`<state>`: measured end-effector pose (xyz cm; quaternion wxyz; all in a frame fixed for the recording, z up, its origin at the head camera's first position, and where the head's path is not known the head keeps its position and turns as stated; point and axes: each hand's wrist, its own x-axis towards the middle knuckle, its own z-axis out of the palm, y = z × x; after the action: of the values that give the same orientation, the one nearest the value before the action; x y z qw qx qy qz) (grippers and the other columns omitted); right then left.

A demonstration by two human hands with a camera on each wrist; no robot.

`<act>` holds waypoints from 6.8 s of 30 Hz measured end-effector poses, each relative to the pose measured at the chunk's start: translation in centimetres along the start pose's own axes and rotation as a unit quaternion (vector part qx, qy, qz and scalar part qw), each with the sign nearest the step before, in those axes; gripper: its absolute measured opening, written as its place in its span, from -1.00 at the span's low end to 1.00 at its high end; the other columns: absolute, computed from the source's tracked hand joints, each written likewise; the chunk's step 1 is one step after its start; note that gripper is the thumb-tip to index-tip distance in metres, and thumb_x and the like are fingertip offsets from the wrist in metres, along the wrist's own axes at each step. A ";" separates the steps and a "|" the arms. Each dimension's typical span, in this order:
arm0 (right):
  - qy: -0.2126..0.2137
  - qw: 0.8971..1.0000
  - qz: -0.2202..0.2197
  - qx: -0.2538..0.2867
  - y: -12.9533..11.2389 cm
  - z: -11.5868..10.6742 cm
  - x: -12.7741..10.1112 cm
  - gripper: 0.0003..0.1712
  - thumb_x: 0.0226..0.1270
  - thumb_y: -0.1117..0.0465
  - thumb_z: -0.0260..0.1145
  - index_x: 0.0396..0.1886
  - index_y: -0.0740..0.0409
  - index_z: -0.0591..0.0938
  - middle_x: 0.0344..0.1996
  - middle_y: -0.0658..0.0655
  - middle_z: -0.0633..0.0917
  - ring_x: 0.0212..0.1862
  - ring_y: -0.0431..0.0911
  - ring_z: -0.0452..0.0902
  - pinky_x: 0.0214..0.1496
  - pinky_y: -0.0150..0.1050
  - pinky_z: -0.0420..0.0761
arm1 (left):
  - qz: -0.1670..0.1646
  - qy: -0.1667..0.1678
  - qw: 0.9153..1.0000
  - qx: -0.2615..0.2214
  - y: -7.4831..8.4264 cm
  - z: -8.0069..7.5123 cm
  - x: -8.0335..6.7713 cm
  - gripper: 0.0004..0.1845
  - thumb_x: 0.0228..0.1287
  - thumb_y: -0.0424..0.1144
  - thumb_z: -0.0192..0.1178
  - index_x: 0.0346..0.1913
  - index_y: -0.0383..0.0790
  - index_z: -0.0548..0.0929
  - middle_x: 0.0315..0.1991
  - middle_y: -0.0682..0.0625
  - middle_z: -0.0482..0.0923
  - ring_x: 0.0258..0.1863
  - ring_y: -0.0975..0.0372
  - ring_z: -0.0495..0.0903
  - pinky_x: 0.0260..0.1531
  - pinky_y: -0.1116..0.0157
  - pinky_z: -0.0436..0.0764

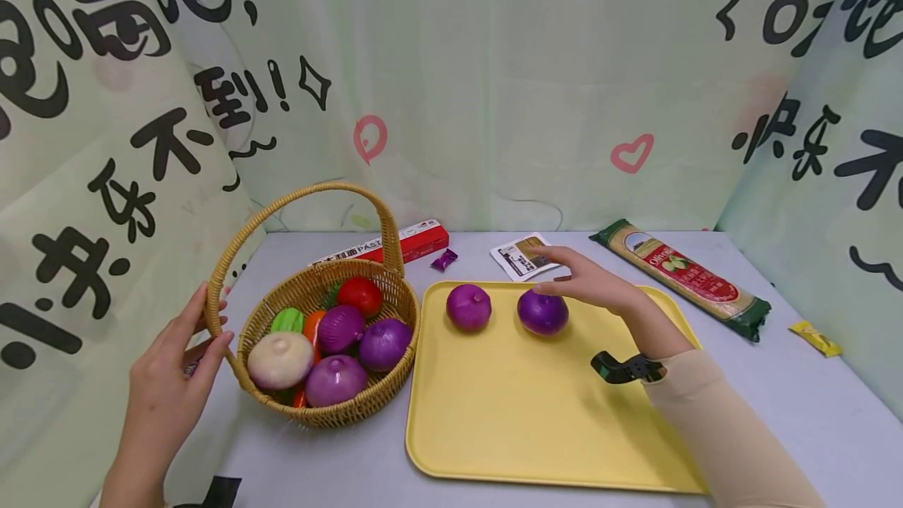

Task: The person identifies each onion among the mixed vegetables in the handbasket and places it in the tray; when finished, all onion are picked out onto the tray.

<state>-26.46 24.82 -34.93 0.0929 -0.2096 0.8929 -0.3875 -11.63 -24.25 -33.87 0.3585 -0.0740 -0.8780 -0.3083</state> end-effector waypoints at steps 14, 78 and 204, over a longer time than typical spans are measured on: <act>-0.031 0.998 -0.056 0.024 -2.5 0.9 1.3 -0.23 0.24 0.06 0.32 0.41 0.00 0.25 0.42 0.18 0.19 0.43 0.18 0.06 0.35 0.16 0.35 | 0.008 0.007 1.000 -0.001 0.0 0.0 0.0 -0.12 0.01 -0.60 0.29 0.41 -0.02 0.27 -0.03 -0.32 0.56 -0.05 0.90 0.18 -0.20 0.91 0.25; -0.138 0.975 -0.175 0.024 -15.0 6.3 7.4 -0.30 0.28 0.08 0.28 0.40 -0.11 0.27 0.37 0.11 0.26 0.37 -0.02 0.18 0.35 -0.08 0.42 | 0.000 0.003 1.000 -0.008 0.1 -0.1 0.2 -0.12 0.03 -0.60 0.28 0.41 0.05 0.26 -0.02 -0.31 0.57 -0.06 0.89 0.20 -0.20 0.90 0.25; -0.290 0.912 -0.277 -0.089 -21.2 19.4 15.2 -0.25 0.15 0.22 0.38 0.36 -0.10 0.36 0.22 -0.10 0.49 0.09 -0.34 0.37 0.10 -0.58 0.39 | 0.014 0.006 1.000 -0.007 -0.1 0.0 0.1 -0.14 0.00 -0.62 0.28 0.40 -0.05 0.29 -0.01 -0.30 0.57 -0.04 0.87 0.23 -0.20 0.90 0.30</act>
<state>-27.27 -7.59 -32.68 0.2173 -0.5590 0.7639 -0.2384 -11.71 -24.39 -33.89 0.3676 -0.0866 -0.8725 -0.3102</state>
